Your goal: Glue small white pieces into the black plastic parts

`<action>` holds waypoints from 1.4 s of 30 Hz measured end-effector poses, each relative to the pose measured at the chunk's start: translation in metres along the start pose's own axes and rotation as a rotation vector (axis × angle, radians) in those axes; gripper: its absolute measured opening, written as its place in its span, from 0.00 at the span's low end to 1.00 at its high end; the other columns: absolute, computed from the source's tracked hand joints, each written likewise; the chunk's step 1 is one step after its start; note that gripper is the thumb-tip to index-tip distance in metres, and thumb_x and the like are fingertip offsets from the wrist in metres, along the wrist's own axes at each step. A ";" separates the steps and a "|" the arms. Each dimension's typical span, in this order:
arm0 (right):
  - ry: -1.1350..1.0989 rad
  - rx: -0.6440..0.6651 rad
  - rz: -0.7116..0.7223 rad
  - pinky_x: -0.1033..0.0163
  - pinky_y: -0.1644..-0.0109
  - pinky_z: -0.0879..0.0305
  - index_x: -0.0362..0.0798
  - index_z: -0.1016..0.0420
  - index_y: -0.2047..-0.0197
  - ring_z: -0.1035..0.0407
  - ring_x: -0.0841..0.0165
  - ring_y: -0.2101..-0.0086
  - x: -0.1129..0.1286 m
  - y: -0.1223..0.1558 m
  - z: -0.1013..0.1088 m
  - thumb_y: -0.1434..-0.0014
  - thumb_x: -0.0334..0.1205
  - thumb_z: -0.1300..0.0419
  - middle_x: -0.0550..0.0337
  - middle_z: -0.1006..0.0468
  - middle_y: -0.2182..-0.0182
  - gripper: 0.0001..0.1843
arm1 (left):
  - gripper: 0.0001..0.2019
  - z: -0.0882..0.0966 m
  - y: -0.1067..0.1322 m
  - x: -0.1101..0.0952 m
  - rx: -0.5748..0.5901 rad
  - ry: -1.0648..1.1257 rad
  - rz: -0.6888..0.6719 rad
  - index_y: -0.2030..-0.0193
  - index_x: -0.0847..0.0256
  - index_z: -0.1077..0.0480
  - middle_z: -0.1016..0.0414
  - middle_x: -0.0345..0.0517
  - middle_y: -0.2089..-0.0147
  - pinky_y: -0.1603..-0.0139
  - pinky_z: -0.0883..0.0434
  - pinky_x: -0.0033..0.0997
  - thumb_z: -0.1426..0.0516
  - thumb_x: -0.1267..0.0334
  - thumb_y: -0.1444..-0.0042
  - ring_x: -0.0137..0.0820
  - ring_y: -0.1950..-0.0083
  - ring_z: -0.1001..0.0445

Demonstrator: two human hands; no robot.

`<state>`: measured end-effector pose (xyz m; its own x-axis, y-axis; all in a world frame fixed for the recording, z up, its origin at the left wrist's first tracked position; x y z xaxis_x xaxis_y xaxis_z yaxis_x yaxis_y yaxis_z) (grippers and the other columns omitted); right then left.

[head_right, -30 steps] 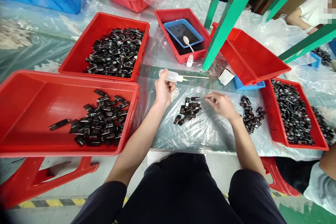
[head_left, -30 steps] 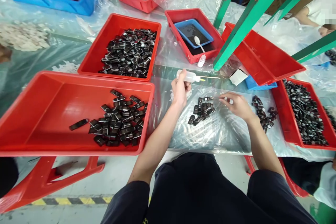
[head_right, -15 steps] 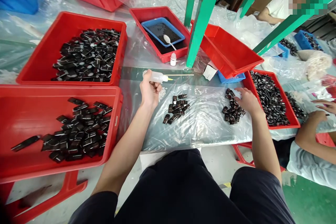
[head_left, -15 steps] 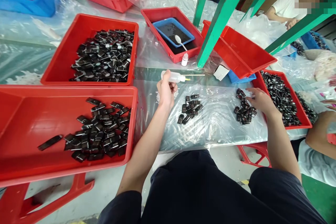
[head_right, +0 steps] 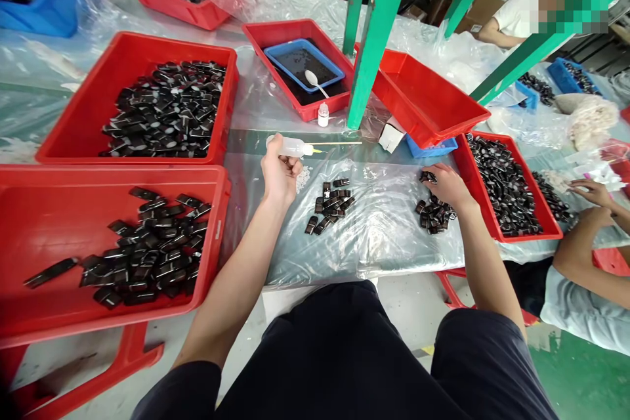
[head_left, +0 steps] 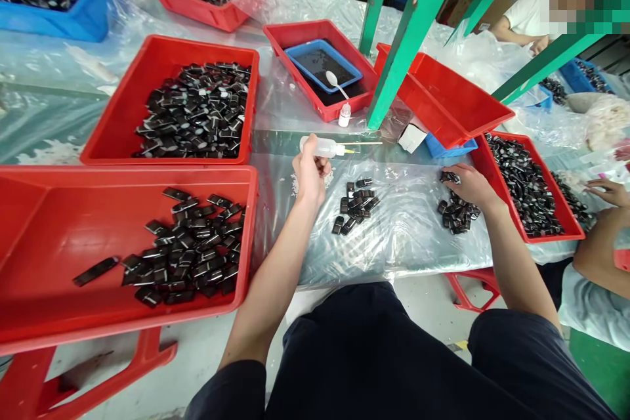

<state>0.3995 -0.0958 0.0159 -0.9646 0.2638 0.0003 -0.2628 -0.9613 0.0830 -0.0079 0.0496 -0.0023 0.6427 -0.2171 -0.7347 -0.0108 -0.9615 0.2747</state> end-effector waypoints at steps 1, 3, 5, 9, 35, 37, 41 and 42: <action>0.004 0.000 -0.013 0.45 0.32 0.23 0.49 0.14 0.38 0.17 0.48 0.43 0.000 0.001 0.000 0.31 0.41 0.36 0.44 0.14 0.39 0.21 | 0.29 0.000 0.000 0.000 0.000 0.002 0.001 0.75 0.55 0.35 0.42 0.32 0.80 0.80 0.47 0.30 0.28 0.40 0.38 0.23 0.81 0.45; 0.002 0.007 -0.038 0.47 0.37 0.21 0.48 0.14 0.36 0.16 0.50 0.48 -0.001 0.003 -0.002 0.30 0.43 0.37 0.44 0.14 0.40 0.23 | 0.28 0.000 0.000 0.000 -0.005 -0.001 0.007 0.75 0.55 0.35 0.42 0.33 0.80 0.80 0.47 0.30 0.28 0.40 0.38 0.23 0.81 0.44; -0.015 0.017 -0.047 0.48 0.41 0.20 0.46 0.15 0.36 0.15 0.51 0.52 -0.001 0.005 -0.004 0.29 0.43 0.39 0.44 0.12 0.43 0.24 | 0.28 0.000 0.000 0.000 -0.007 -0.007 0.013 0.74 0.55 0.34 0.41 0.33 0.80 0.80 0.47 0.30 0.28 0.40 0.38 0.23 0.81 0.44; -0.053 0.002 -0.041 0.49 0.44 0.21 0.48 0.14 0.37 0.15 0.51 0.53 0.000 0.008 -0.003 0.30 0.43 0.39 0.46 0.10 0.46 0.22 | 0.29 0.000 0.000 0.001 -0.004 -0.012 0.018 0.74 0.55 0.35 0.41 0.33 0.80 0.80 0.47 0.30 0.28 0.38 0.40 0.23 0.81 0.44; 0.191 0.104 -0.355 0.41 0.42 0.21 0.48 0.17 0.29 0.15 0.38 0.43 0.019 -0.014 0.008 0.24 0.52 0.42 0.33 0.11 0.44 0.29 | 0.29 0.000 0.001 0.001 0.007 -0.018 0.008 0.75 0.55 0.36 0.41 0.32 0.79 0.80 0.47 0.29 0.28 0.40 0.38 0.22 0.81 0.44; 0.228 0.129 -0.340 0.41 0.43 0.21 0.47 0.17 0.29 0.15 0.37 0.43 0.021 -0.015 0.010 0.25 0.48 0.42 0.32 0.11 0.43 0.28 | 0.29 0.000 0.000 0.002 -0.005 -0.014 0.014 0.75 0.55 0.36 0.41 0.32 0.79 0.80 0.47 0.30 0.28 0.40 0.38 0.22 0.81 0.44; 0.294 0.165 -0.297 0.42 0.45 0.22 0.46 0.17 0.30 0.15 0.36 0.44 0.025 -0.016 0.010 0.27 0.45 0.41 0.31 0.12 0.44 0.28 | 0.28 0.000 0.000 0.003 0.003 -0.008 0.017 0.74 0.55 0.35 0.40 0.32 0.80 0.80 0.46 0.30 0.28 0.40 0.38 0.22 0.81 0.44; 0.304 0.161 -0.286 0.43 0.46 0.22 0.46 0.17 0.31 0.15 0.36 0.45 0.024 -0.016 0.010 0.28 0.44 0.41 0.31 0.11 0.44 0.27 | 0.28 0.000 0.000 0.003 0.005 -0.007 0.016 0.74 0.55 0.35 0.40 0.32 0.80 0.80 0.46 0.29 0.28 0.40 0.38 0.22 0.81 0.44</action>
<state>0.3803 -0.0736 0.0245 -0.8224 0.4590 -0.3362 -0.5367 -0.8219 0.1908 -0.0063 0.0490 -0.0048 0.6373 -0.2340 -0.7343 -0.0250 -0.9586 0.2837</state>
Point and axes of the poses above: each hand's wrist, its own y-axis away from the middle knuckle, its own z-axis out of the back of the hand, x = y × z, the point moved 5 cm from there along -y, towards the middle knuckle
